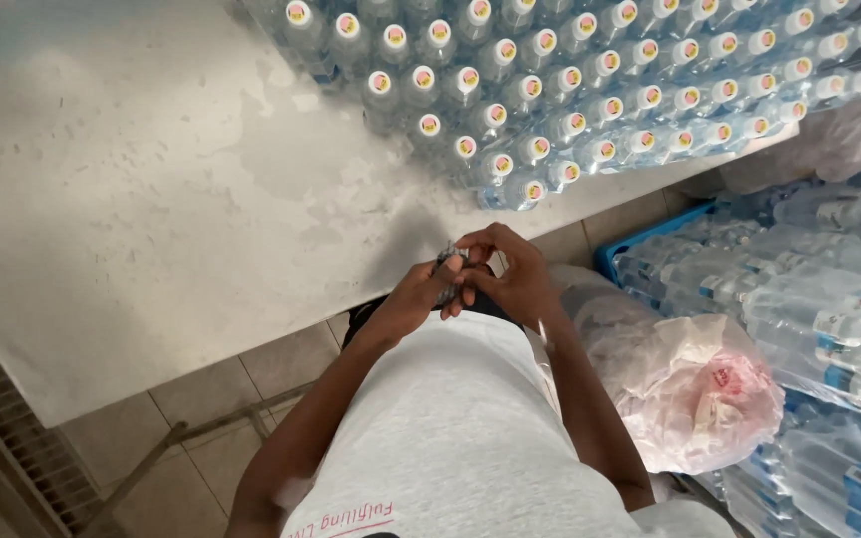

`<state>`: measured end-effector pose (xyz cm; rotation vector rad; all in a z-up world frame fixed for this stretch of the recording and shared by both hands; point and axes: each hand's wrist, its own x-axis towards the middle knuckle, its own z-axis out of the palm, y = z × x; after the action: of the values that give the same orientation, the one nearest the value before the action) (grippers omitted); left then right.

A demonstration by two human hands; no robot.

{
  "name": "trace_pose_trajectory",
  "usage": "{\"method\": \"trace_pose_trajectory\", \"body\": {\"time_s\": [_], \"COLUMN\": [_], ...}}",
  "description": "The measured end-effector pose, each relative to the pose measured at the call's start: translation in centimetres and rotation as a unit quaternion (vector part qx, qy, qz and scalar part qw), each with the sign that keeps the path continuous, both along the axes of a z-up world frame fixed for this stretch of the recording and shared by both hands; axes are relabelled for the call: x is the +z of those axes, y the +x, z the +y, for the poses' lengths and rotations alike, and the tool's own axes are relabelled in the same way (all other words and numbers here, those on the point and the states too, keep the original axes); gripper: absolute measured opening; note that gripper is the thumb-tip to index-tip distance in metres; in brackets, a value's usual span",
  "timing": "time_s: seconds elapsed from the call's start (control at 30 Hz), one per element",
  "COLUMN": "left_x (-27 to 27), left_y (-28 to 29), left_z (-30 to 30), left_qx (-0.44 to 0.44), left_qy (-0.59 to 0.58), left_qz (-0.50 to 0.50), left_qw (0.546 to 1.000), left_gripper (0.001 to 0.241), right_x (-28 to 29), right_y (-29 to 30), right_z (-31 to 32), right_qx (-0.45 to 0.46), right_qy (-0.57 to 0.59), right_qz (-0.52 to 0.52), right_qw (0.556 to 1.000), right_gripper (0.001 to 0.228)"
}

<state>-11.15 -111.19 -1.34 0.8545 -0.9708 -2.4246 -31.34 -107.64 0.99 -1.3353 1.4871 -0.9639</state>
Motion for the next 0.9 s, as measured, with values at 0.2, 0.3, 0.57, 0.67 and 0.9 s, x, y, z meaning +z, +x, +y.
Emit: {"method": "trace_pose_trajectory", "body": {"time_s": [0.2, 0.3, 0.57, 0.67, 0.9], "left_x": [0.3, -1.5, -2.0, -2.2, -2.6], "left_y": [1.4, 1.4, 2.0, 2.3, 1.4], "left_z": [-1.0, -0.9, -1.9, -2.1, -2.7], "left_qx": [-0.038, -0.013, 0.064, 0.075, 0.114], "left_qy": [-0.027, -0.037, -0.001, 0.006, 0.021], "left_qz": [-0.008, -0.014, -0.056, -0.078, -0.095], "left_qw": [0.999, 0.999, 0.996, 0.994, 0.989], "left_gripper": [0.059, 0.059, 0.056, 0.058, 0.06], "right_x": [1.1, 0.8, -4.7, -8.4, -7.4], "right_y": [0.9, -0.5, -5.5, -7.2, -9.0], "right_z": [-0.1, -1.5, -9.5, -10.4, -9.0], "right_qx": [-0.064, -0.096, -0.077, -0.021, 0.019], "right_qy": [0.05, 0.053, -0.173, -0.221, -0.169], "right_qz": [-0.016, -0.046, 0.174, 0.262, 0.267], "right_qw": [0.997, 0.993, 0.966, 0.939, 0.948], "right_gripper": [0.037, 0.034, 0.036, 0.032, 0.022]}}
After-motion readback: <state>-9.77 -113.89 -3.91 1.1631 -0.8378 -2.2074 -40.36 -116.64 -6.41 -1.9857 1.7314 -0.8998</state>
